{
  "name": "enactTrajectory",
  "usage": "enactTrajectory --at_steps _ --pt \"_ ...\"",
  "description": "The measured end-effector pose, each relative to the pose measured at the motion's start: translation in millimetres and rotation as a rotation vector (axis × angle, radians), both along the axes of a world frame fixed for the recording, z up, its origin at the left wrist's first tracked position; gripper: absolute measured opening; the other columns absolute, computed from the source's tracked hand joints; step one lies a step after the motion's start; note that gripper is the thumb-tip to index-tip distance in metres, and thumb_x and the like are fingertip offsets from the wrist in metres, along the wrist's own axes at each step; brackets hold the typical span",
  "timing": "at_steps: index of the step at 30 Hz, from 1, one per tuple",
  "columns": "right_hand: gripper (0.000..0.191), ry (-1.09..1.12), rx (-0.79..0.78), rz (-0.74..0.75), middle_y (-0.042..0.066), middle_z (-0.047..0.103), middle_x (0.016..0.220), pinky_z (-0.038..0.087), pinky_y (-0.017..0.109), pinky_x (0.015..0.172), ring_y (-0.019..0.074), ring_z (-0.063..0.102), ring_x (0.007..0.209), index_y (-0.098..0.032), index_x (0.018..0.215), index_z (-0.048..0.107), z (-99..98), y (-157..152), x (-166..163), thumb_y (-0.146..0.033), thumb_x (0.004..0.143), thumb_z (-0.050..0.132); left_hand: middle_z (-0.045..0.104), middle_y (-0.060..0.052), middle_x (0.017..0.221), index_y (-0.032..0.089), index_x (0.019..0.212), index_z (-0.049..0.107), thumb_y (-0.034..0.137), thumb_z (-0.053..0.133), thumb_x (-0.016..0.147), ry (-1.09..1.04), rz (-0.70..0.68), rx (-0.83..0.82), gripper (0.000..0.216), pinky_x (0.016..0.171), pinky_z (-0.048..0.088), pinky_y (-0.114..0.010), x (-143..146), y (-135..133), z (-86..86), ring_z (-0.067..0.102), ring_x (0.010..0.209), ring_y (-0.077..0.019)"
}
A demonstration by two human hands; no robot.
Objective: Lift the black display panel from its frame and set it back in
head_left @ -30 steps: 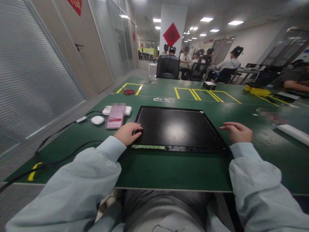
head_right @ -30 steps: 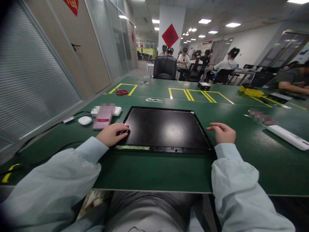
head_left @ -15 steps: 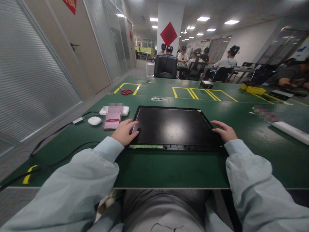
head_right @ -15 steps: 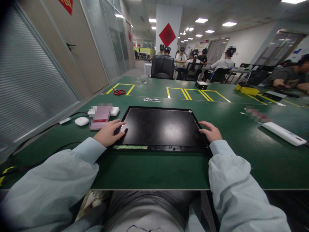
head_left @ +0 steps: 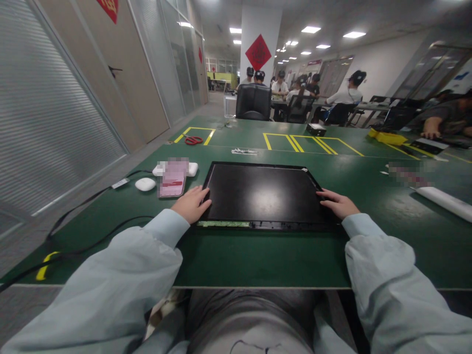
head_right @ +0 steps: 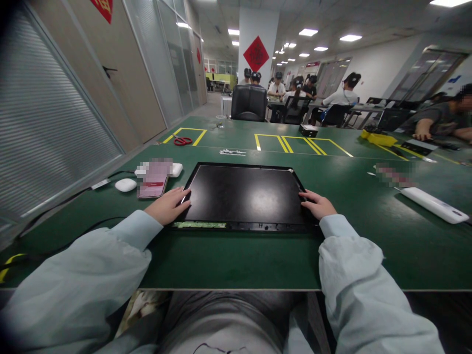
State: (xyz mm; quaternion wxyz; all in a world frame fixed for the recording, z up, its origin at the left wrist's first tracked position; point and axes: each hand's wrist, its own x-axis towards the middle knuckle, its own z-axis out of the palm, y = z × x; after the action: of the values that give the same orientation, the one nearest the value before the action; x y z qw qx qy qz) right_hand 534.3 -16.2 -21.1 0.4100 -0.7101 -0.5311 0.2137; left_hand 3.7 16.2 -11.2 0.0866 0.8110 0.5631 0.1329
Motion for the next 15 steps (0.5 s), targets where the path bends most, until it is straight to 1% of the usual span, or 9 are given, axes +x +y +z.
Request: enactTrajectory --at_steps 4,7,12,15 --pt "0.025 -0.006 0.011 0.002 0.003 0.08 0.124 0.04 0.053 0.123 0.0347 0.066 0.134 -0.03 0.083 0.085 0.2 -0.2 -0.4 -0.018 0.061 0.08 0.063 -0.015 0.155 0.018 0.143 0.068 0.032 0.051 0.093 -0.05 0.011 0.013 0.055 0.127 0.039 -0.053 -3.3 3.8 -1.5 0.051 0.151 -0.0335" --pt "0.026 -0.001 0.0 0.003 0.002 0.079 0.128 0.039 0.052 0.125 0.0347 0.065 0.135 -0.03 0.084 0.085 -0.7 0.2 0.8 -0.019 0.061 0.08 0.065 -0.013 0.153 0.018 0.142 0.069 0.025 0.05 0.09 -0.081 0.033 0.02 0.056 0.126 0.041 -0.051 -3.1 3.2 1.0 0.055 0.148 -0.0332" --pt "0.028 -0.003 -0.003 0.008 0.002 0.077 0.132 0.038 0.051 0.125 0.0346 0.064 0.136 -0.03 0.088 0.087 -2.0 0.8 3.0 -0.02 0.062 0.08 0.063 -0.016 0.155 0.013 0.146 0.065 0.02 0.047 0.09 -0.077 0.046 -0.006 0.059 0.124 0.043 -0.048 0.3 -1.8 8.1 0.058 0.146 -0.0329" --pt "0.029 -0.014 -0.012 0.018 0.002 0.077 0.133 0.04 0.051 0.124 0.0342 0.065 0.135 -0.03 0.089 0.087 -1.9 0.6 3.7 -0.02 0.063 0.081 0.062 -0.018 0.155 0.01 0.146 0.065 0.021 0.046 0.091 -0.058 0.04 -0.015 0.06 0.125 0.042 -0.049 1.0 -2.5 9.4 0.056 0.147 -0.034"
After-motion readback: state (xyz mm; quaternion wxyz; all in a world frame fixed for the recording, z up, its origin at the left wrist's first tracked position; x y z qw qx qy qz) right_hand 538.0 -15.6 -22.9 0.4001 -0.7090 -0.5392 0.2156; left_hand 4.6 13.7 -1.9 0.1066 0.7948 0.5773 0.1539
